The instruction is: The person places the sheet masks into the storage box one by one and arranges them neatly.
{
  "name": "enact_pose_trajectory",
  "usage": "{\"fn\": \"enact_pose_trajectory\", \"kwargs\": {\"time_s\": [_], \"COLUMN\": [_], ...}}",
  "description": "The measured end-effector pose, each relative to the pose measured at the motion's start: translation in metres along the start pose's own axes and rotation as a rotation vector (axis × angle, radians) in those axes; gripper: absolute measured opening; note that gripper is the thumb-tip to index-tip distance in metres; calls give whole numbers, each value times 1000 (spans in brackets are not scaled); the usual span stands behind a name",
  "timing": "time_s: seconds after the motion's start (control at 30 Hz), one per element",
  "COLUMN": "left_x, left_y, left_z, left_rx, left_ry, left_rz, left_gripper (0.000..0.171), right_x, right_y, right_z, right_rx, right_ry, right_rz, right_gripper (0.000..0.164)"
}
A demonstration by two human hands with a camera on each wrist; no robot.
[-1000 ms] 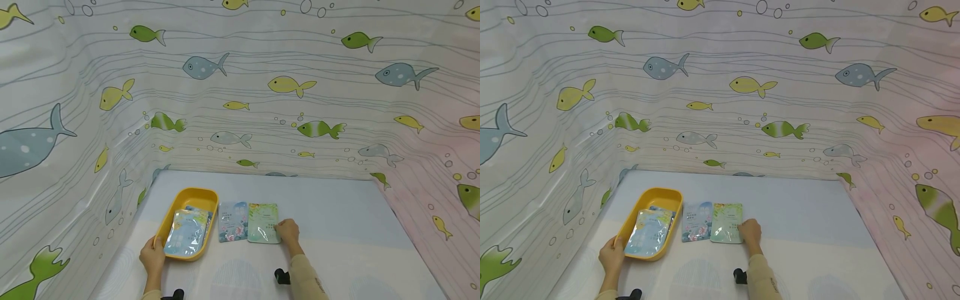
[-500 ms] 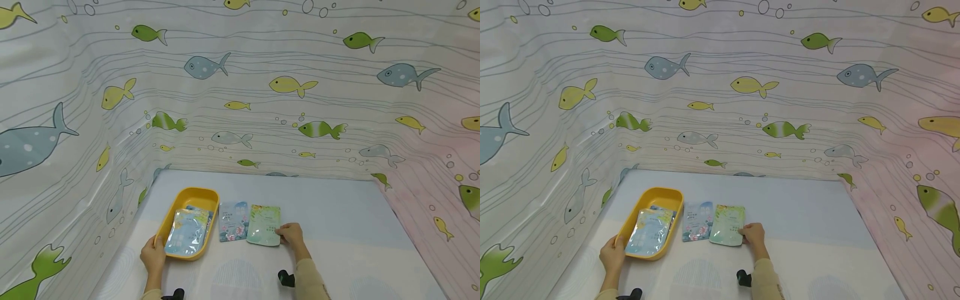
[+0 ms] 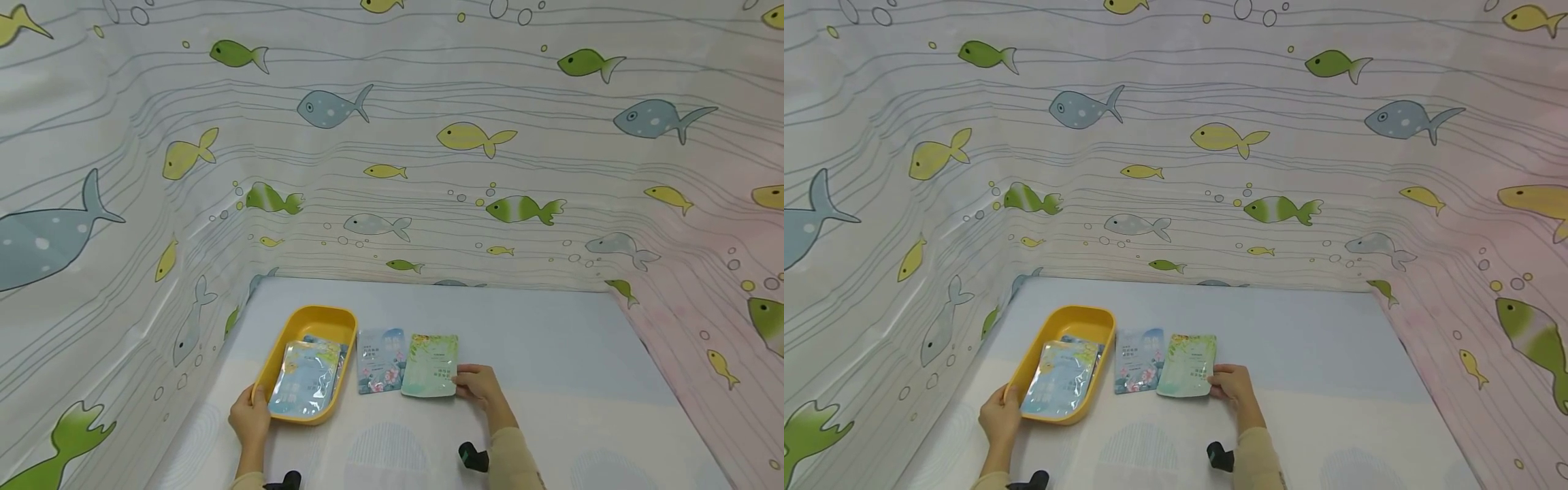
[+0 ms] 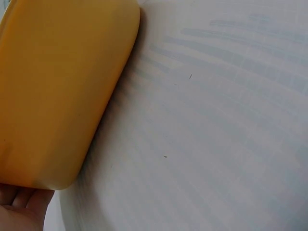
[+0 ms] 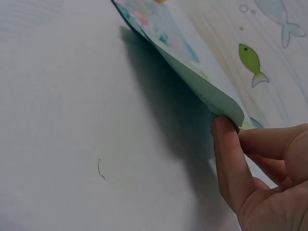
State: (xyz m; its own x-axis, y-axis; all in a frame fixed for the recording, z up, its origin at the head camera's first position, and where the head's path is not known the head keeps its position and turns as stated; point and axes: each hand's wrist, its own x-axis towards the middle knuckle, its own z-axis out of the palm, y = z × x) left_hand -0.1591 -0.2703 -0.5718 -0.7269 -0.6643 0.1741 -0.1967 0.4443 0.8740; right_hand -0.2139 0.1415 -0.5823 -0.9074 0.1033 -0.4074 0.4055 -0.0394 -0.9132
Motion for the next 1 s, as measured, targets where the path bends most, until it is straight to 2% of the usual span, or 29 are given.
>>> {"fn": "enact_pose_trajectory", "kwargs": {"time_s": [0.37,0.77,1.0], "left_x": [0,-1,-1], "left_y": [-2,-2,-1], "left_z": [0,0,0], "left_rx": [8,14,2], "left_ry": [-14,13,5], "left_rz": [-28,14,30], "left_gripper": [31,28,28], "right_x": [-13,-20,-23], "right_y": [-16,-27,-31], "right_z": [0,4,10], "right_rx": [5,42,55], "right_ry": [-2,7,-14], "right_rz": [-54,-66,-89], "right_gripper": [37,35,34]}}
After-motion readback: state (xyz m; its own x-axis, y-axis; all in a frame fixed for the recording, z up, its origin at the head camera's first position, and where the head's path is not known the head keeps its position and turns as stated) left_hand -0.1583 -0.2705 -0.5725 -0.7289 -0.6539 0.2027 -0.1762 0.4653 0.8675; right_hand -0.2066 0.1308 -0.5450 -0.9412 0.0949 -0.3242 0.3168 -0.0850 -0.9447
